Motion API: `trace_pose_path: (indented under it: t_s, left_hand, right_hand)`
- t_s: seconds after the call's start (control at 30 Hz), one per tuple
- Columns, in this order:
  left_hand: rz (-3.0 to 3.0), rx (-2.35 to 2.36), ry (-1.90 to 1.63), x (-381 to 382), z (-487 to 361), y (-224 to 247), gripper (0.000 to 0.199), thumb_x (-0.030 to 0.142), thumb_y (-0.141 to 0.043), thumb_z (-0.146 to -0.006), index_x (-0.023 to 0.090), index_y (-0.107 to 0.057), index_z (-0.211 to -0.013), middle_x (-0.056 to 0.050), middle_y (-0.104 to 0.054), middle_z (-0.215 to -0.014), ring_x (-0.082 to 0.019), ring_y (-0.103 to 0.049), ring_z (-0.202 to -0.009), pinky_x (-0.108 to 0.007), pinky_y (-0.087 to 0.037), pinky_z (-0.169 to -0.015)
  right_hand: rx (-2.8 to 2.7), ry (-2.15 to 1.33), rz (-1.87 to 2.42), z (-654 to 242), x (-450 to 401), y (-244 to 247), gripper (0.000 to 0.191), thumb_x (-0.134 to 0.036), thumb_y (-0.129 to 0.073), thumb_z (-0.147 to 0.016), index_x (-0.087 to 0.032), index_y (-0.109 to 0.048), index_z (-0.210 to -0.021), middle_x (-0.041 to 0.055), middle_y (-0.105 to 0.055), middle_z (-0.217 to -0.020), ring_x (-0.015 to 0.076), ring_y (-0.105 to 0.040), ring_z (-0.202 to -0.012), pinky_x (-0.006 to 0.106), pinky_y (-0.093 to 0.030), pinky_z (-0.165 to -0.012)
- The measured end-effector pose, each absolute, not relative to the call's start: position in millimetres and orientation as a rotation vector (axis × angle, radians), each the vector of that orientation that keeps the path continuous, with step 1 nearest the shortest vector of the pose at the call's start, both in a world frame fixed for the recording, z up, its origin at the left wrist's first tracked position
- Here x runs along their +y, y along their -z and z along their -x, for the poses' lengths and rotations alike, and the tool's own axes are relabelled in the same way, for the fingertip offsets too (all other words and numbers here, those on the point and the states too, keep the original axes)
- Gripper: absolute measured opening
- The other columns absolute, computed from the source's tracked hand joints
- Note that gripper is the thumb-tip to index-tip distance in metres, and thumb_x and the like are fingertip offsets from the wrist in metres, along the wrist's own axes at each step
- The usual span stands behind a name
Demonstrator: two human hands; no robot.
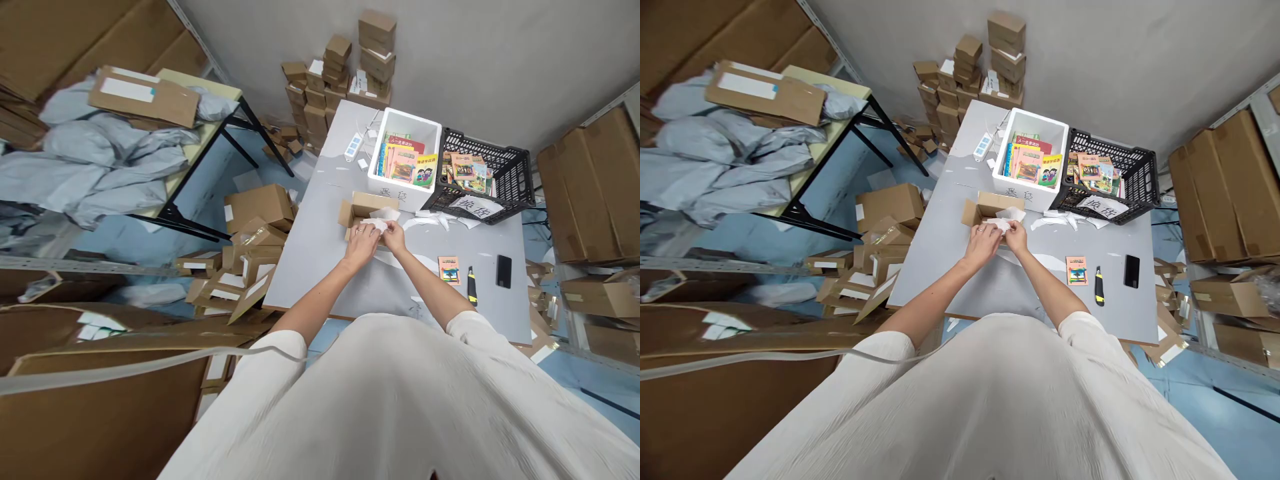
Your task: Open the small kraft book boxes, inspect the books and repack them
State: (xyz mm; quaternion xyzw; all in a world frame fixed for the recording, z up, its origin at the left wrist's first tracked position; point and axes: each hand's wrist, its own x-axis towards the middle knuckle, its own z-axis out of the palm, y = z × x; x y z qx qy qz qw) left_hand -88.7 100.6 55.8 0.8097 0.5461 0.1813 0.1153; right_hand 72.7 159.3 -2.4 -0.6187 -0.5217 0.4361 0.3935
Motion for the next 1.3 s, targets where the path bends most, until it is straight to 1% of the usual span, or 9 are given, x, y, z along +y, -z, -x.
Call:
trace_pose_path:
  t_s: [0.1, 0.2, 0.27, 0.37, 0.57, 0.7, 0.83, 1.0, 1.3]
  left_hand:
    - [-2.336, 1.629, -0.469, 113, 88, -47, 0.044, 0.024, -0.044, -0.111, 0.023, -0.072, -0.144, -0.021, -0.068, -0.153, -0.039, -0.054, -0.149, -0.06, -0.037, -0.124]
    - [-2.297, 1.634, -0.397, 126, 85, -39, 0.045, 0.026, -0.044, -0.11, 0.021, -0.072, -0.146, -0.022, -0.068, -0.154, -0.041, -0.05, -0.153, -0.063, -0.034, -0.126]
    - [-2.273, 1.636, -0.352, 134, 82, -34, 0.045, 0.028, -0.045, -0.11, 0.02, -0.074, -0.144, -0.022, -0.068, -0.154, -0.041, -0.049, -0.154, -0.065, -0.031, -0.128]
    - [-2.235, 1.647, -0.307, 142, 80, -27, 0.044, 0.032, -0.046, -0.111, 0.021, -0.076, -0.14, -0.021, -0.069, -0.155, -0.041, -0.047, -0.157, -0.066, -0.028, -0.13]
    - [-2.193, 1.723, -0.23, 147, 87, -27, 0.04, 0.026, -0.05, -0.107, 0.017, -0.079, -0.132, -0.023, -0.072, -0.145, -0.041, -0.055, -0.148, -0.061, -0.033, -0.127]
    - [-2.183, 1.726, -0.269, 149, 93, -28, 0.039, 0.022, -0.053, -0.104, 0.018, -0.076, -0.134, -0.022, -0.071, -0.146, -0.04, -0.064, -0.137, -0.055, -0.043, -0.117]
    - [-2.134, 1.603, -0.25, 152, 95, -21, 0.037, 0.018, -0.05, -0.105, 0.021, -0.074, -0.133, -0.019, -0.076, -0.14, -0.035, -0.067, -0.136, -0.051, -0.043, -0.12]
    - [-2.091, 1.655, -0.211, 150, 96, -16, 0.041, 0.016, -0.048, -0.105, 0.016, -0.071, -0.139, -0.022, -0.076, -0.142, -0.037, -0.067, -0.14, -0.055, -0.037, -0.127]
    - [-2.233, 1.52, -0.476, 140, 71, -41, 0.049, 0.009, -0.049, -0.1, 0.023, -0.073, -0.14, -0.015, -0.073, -0.147, -0.033, -0.069, -0.134, -0.052, -0.04, -0.126]
  right_hand:
    - [-1.553, -0.969, 1.664, -79, 158, 1, 0.046, -0.027, -0.058, -0.091, -0.018, -0.071, -0.134, 0.0141, -0.074, -0.137, 0.0268, -0.071, -0.114, 0.044, -0.058, -0.114]
    - [-1.719, -0.736, 1.812, -89, 153, -3, 0.059, -0.029, -0.059, -0.096, -0.017, -0.065, -0.153, 0.0205, -0.06, -0.157, 0.0339, -0.064, -0.135, 0.051, -0.052, -0.122]
    - [-1.787, -0.665, 1.919, -94, 151, -7, 0.063, -0.033, -0.059, -0.099, -0.018, -0.062, -0.16, 0.022, -0.054, -0.165, 0.0397, -0.056, -0.147, 0.058, -0.048, -0.124]
    - [-1.959, -0.7, 1.989, -96, 150, -13, 0.059, -0.038, -0.052, -0.106, -0.021, -0.062, -0.162, 0.0198, -0.052, -0.171, 0.0432, -0.049, -0.153, 0.063, -0.045, -0.123]
    - [-2.387, -0.716, 1.893, -80, 156, -24, 0.053, -0.03, -0.035, -0.114, -0.021, -0.067, -0.155, 0.0201, -0.061, -0.163, 0.0407, -0.055, -0.143, 0.059, -0.044, -0.114]
    - [-2.476, -0.757, 1.808, -69, 165, -18, 0.044, -0.025, -0.043, -0.111, -0.021, -0.073, -0.141, 0.0179, -0.072, -0.147, 0.0397, -0.06, -0.135, 0.055, -0.043, -0.111]
    - [-2.384, -0.883, 1.646, -69, 171, -8, 0.032, -0.02, -0.053, -0.103, -0.021, -0.081, -0.118, 0.0163, -0.081, -0.123, 0.0383, -0.066, -0.123, 0.052, -0.044, -0.109]
    - [-2.264, -0.811, 1.567, -87, 169, -8, 0.038, -0.019, -0.051, -0.102, -0.023, -0.083, -0.122, 0.0154, -0.077, -0.14, 0.038, -0.062, -0.132, 0.056, -0.043, -0.115]
    - [-2.084, -0.688, 1.641, -146, 145, -16, 0.044, -0.018, -0.048, -0.102, -0.023, -0.083, -0.126, 0.0149, -0.074, -0.145, 0.0373, -0.061, -0.137, 0.055, -0.043, -0.12]
